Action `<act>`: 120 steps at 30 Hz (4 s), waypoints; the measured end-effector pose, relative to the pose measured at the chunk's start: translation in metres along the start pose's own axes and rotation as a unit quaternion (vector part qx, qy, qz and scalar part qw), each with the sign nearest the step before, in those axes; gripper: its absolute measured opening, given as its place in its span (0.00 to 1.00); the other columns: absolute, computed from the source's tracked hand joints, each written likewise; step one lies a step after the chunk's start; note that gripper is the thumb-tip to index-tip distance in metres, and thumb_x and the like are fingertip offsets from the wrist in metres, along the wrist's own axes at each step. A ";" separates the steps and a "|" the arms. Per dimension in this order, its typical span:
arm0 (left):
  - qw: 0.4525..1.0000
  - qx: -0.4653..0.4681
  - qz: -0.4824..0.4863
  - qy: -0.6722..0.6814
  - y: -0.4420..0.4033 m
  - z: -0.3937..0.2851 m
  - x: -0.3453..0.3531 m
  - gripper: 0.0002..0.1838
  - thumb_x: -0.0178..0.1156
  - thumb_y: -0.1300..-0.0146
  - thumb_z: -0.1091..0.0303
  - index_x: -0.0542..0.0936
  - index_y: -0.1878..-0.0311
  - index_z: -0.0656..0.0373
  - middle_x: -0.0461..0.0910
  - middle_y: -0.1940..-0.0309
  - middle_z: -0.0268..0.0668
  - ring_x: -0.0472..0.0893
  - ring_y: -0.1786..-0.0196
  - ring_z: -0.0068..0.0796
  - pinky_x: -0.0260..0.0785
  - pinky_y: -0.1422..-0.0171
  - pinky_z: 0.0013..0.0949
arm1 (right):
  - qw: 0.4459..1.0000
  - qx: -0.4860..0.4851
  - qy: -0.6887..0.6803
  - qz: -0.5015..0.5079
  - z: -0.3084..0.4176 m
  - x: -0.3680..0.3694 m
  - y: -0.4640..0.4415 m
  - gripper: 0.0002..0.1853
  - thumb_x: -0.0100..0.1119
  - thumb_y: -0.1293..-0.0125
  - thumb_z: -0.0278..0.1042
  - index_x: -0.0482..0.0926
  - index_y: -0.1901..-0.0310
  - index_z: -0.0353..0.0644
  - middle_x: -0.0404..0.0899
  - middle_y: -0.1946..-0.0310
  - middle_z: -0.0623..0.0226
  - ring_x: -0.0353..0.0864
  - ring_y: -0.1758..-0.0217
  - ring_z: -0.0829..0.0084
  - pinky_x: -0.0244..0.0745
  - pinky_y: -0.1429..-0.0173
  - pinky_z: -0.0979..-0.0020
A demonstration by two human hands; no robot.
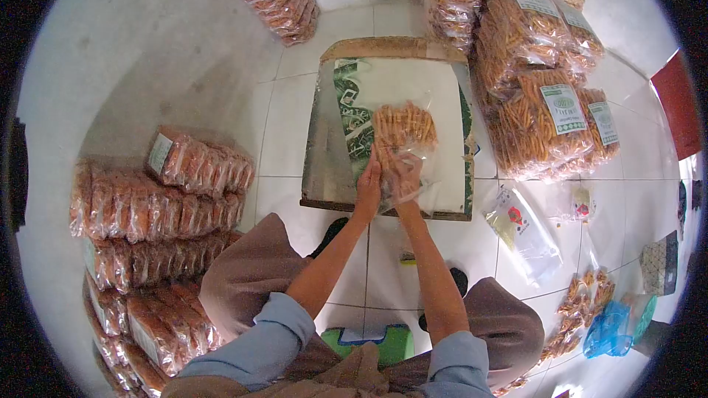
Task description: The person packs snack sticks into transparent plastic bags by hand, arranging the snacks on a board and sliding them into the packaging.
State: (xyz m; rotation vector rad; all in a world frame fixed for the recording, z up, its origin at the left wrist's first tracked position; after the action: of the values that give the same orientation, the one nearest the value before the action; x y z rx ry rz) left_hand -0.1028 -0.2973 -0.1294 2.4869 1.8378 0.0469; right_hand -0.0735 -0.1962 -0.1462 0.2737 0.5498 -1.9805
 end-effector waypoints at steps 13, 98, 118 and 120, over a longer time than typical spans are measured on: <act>0.984 0.036 -0.039 -0.172 0.009 -0.002 -0.010 0.24 0.39 0.30 0.57 0.54 0.32 0.49 0.72 0.72 0.46 0.59 0.74 0.22 0.58 0.69 0.23 | 0.980 -0.046 -0.148 -0.124 0.011 0.005 0.005 0.09 0.55 0.48 0.27 0.75 0.62 0.41 0.73 0.64 0.61 0.74 0.60 0.60 0.70 0.55 0.65; 0.813 0.282 -0.125 -0.494 -0.079 -0.075 0.022 0.23 0.47 0.36 0.58 0.65 0.41 0.60 0.61 0.39 0.44 0.57 0.34 0.43 0.44 0.34 0.58 | 0.981 0.107 -0.086 -0.137 0.008 -0.029 0.010 0.17 0.46 0.37 0.23 0.65 0.46 0.35 0.66 0.52 0.56 0.70 0.50 0.65 0.66 0.45 0.68; 0.752 0.372 -0.005 -0.545 -0.071 -0.079 0.050 0.23 0.51 0.41 0.48 0.71 0.42 0.37 0.59 0.35 0.33 0.53 0.31 0.40 0.37 0.35 0.65 | 0.976 -0.134 0.061 -0.163 0.015 -0.020 -0.017 0.28 0.43 0.39 0.25 0.54 0.35 0.33 0.51 0.36 0.49 0.56 0.36 0.53 0.55 0.36 0.58; 0.755 0.381 0.003 -0.534 -0.063 -0.086 0.054 0.21 0.52 0.42 0.46 0.74 0.45 0.36 0.60 0.35 0.32 0.54 0.31 0.42 0.37 0.35 0.66 | 0.984 -0.031 -0.018 -0.176 0.004 -0.022 -0.008 0.24 0.43 0.36 0.29 0.59 0.38 0.34 0.53 0.38 0.50 0.57 0.37 0.54 0.55 0.35 0.60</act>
State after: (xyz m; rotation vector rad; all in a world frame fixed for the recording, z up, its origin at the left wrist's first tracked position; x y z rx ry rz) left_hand -0.1511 -0.2251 -0.0470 1.9318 1.3532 -1.9864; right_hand -0.0704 -0.1779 -0.1315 0.1054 0.6712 -2.2978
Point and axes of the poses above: each hand's wrist, its own y-axis away from the middle knuckle, its own x-axis out of the palm, z = x × y, the point moved 7 cm from there along -y, towards the middle knuckle
